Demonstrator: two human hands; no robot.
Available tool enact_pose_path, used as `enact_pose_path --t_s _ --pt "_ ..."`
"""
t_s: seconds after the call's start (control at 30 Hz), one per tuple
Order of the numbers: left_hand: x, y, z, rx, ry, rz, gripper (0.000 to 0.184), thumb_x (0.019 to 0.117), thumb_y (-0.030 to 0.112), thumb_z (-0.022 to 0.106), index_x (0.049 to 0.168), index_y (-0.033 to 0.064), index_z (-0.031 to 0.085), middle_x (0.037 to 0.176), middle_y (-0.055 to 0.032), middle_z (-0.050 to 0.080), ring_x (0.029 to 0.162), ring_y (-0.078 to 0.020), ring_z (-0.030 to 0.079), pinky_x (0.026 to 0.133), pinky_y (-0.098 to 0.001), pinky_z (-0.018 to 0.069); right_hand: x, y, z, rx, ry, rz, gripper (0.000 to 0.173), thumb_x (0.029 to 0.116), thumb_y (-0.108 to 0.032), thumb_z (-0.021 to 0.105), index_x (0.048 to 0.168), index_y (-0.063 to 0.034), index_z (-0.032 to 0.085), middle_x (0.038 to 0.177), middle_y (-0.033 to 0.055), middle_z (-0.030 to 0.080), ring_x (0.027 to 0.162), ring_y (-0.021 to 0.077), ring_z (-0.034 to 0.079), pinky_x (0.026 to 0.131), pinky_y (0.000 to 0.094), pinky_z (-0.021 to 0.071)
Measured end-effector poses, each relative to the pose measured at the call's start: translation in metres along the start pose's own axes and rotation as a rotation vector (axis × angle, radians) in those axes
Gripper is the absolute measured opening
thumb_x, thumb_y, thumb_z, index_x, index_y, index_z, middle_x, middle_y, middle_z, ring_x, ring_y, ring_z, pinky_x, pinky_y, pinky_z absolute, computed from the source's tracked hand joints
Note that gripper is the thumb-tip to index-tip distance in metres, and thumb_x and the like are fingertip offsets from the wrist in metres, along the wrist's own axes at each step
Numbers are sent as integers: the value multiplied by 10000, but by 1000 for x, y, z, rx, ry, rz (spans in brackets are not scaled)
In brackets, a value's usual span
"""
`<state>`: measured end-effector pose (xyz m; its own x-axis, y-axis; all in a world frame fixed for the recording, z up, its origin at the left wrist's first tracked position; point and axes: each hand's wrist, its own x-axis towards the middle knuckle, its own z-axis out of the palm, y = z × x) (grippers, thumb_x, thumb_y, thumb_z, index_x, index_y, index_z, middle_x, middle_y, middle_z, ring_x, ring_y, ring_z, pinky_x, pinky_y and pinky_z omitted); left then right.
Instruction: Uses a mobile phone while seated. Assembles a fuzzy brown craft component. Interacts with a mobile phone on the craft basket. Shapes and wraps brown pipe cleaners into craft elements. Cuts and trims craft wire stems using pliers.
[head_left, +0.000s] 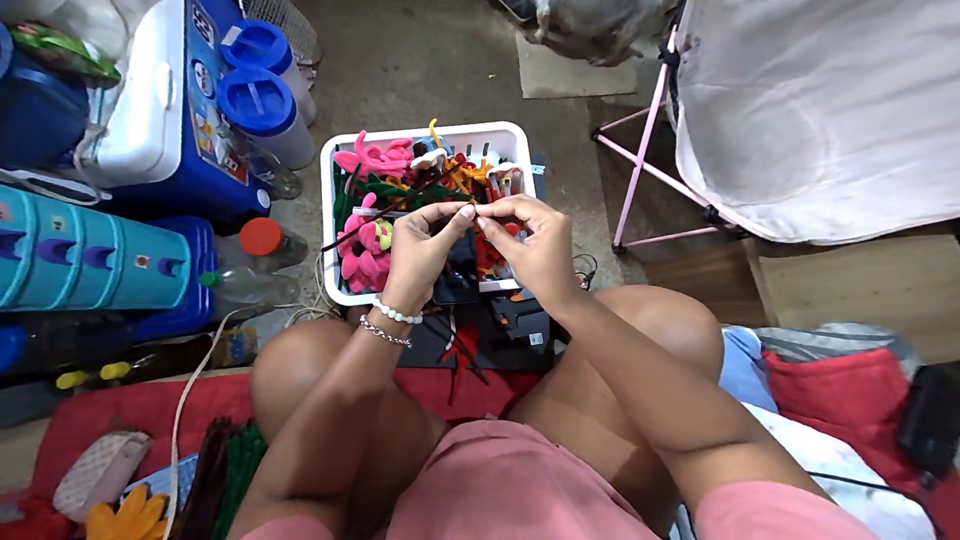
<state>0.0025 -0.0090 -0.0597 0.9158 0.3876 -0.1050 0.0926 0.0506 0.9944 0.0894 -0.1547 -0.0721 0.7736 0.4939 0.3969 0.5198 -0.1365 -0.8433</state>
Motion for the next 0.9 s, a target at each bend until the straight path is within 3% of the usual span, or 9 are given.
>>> enact_pose_path --t_s 0.2,0.37,0.57,0.9 --pt "1 -9 1 37 46 74 107 1003 163 663 1055 109 740 880 19 694 694 -40 610 633 -181 512 1 1 -1 27 -49 23 160 912 -29 740 1069 -8 763 1052 103 732 976 135 712 882 286 599" --pt "4 -8 6 -41 83 -15 127 1015 195 648 1037 118 746 855 25 682 654 -30 574 591 -168 477 5 -1 -4 -96 -60 -27 130 908 -56 749 1033 -23 739 984 86 733 879 125 713 818 280 605" --pt "4 -5 9 -151 77 -118 130 1019 237 644 1028 151 741 837 50 675 630 -13 560 580 -153 466 4 -1 -3 -243 -38 -101 98 908 -64 736 1002 -44 757 954 71 732 895 186 695 877 422 554" --pt "4 -4 11 -140 93 -114 113 1004 192 665 1021 119 750 844 24 690 635 -23 576 581 -157 476 6 -1 -5 -254 -44 -112 78 895 -57 732 968 -47 756 934 67 734 872 179 695 855 399 561"
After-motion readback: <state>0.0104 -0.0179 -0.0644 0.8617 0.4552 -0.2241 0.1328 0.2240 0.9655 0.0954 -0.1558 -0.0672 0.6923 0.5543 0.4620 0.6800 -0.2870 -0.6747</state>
